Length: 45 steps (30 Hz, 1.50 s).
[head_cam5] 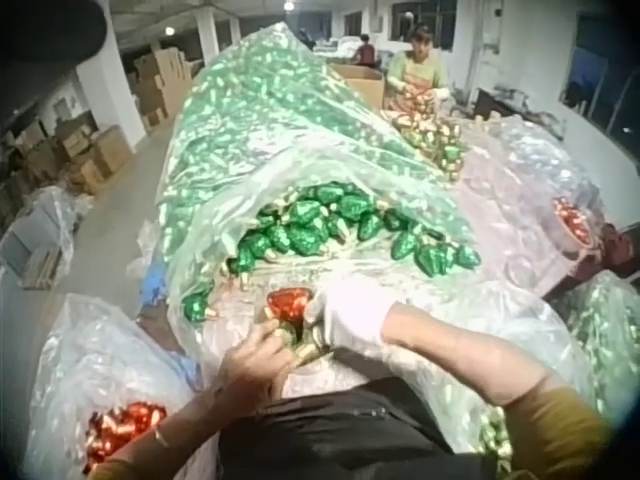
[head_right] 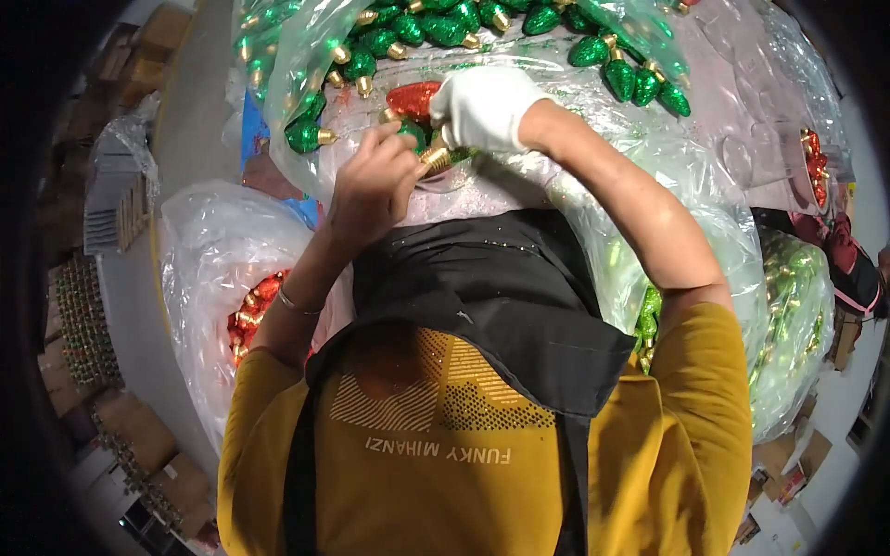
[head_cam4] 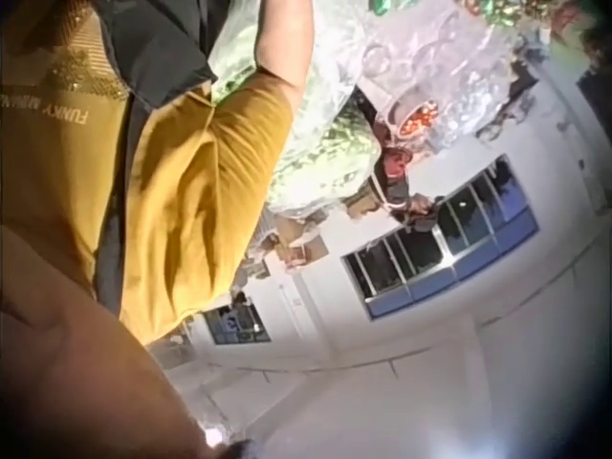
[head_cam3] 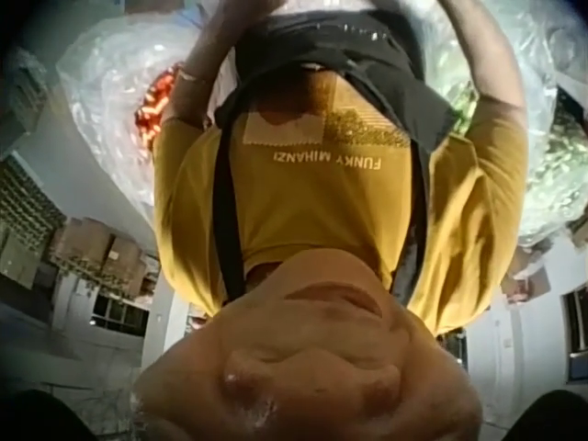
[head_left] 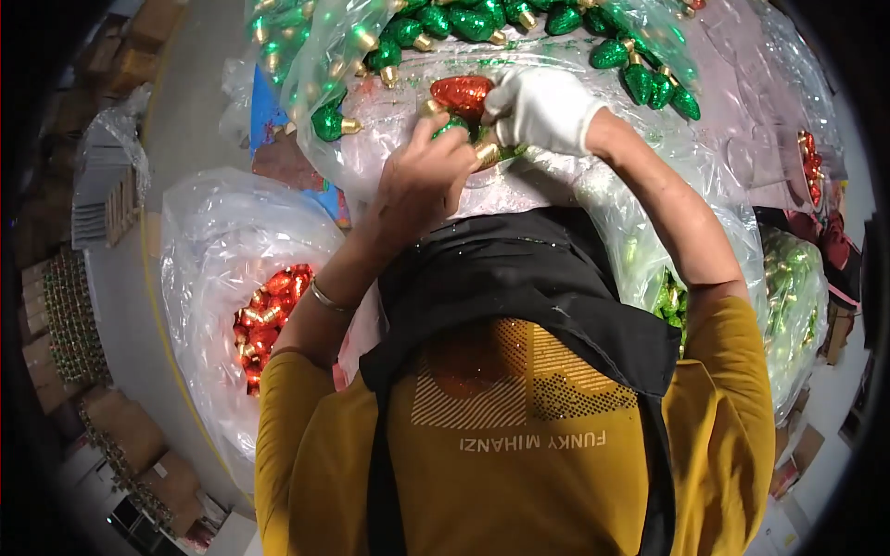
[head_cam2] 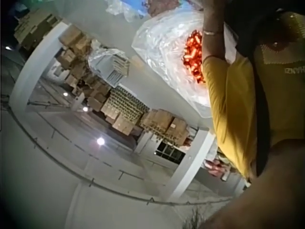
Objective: The recorder is packing green and red shiny ornaments into plastic bags within a factory environment.
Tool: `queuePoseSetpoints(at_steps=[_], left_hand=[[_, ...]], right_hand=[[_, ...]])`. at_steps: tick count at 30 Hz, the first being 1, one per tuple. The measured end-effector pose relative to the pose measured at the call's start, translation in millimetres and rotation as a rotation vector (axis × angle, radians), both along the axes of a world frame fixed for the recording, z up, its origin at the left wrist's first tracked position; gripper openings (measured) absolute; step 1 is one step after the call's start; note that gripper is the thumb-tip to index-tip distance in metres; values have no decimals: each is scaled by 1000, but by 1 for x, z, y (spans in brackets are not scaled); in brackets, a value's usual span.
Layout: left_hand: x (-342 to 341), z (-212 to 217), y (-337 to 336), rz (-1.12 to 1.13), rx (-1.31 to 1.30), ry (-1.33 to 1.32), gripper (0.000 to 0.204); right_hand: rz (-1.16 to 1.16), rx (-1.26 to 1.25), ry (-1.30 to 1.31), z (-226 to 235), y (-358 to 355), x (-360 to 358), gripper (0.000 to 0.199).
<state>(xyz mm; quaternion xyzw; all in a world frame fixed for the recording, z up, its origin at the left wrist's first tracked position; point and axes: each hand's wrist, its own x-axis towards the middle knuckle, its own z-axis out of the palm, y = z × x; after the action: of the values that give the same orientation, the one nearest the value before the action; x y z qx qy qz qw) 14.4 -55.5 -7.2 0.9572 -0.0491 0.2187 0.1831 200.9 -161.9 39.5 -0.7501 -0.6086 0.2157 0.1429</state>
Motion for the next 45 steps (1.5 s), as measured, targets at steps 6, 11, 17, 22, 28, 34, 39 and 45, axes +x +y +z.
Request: queuePoseSetpoints(at_steps=[6,11,17,22,28,34,39,45], left_hand=[[-7,-20,-17,25,113,-87,19],[-2,-8,-2,64,41,78,21],[15,11,-7,45,-104,2,26],[3,28,-4,183,-93,-216,22],[-63,-8,25,471,-254,-11,5],[-58,-27,24,508,-234,85,7],[-45,-28,36,563,-171,152,8],[-35,-34,36,548,-193,278,9]], right_hand=[[-120,101,-210,-7,11,-27,21],[-46,255,-61,2,-39,-28,25],[-64,444,-296,-39,-53,-30,15],[-72,408,-120,24,-125,13,23],[-510,309,-255,131,-221,72,21],[-839,195,-609,73,-227,259,8],[-901,155,-681,-26,-167,411,16],[-1045,461,-734,-71,-111,477,35]])
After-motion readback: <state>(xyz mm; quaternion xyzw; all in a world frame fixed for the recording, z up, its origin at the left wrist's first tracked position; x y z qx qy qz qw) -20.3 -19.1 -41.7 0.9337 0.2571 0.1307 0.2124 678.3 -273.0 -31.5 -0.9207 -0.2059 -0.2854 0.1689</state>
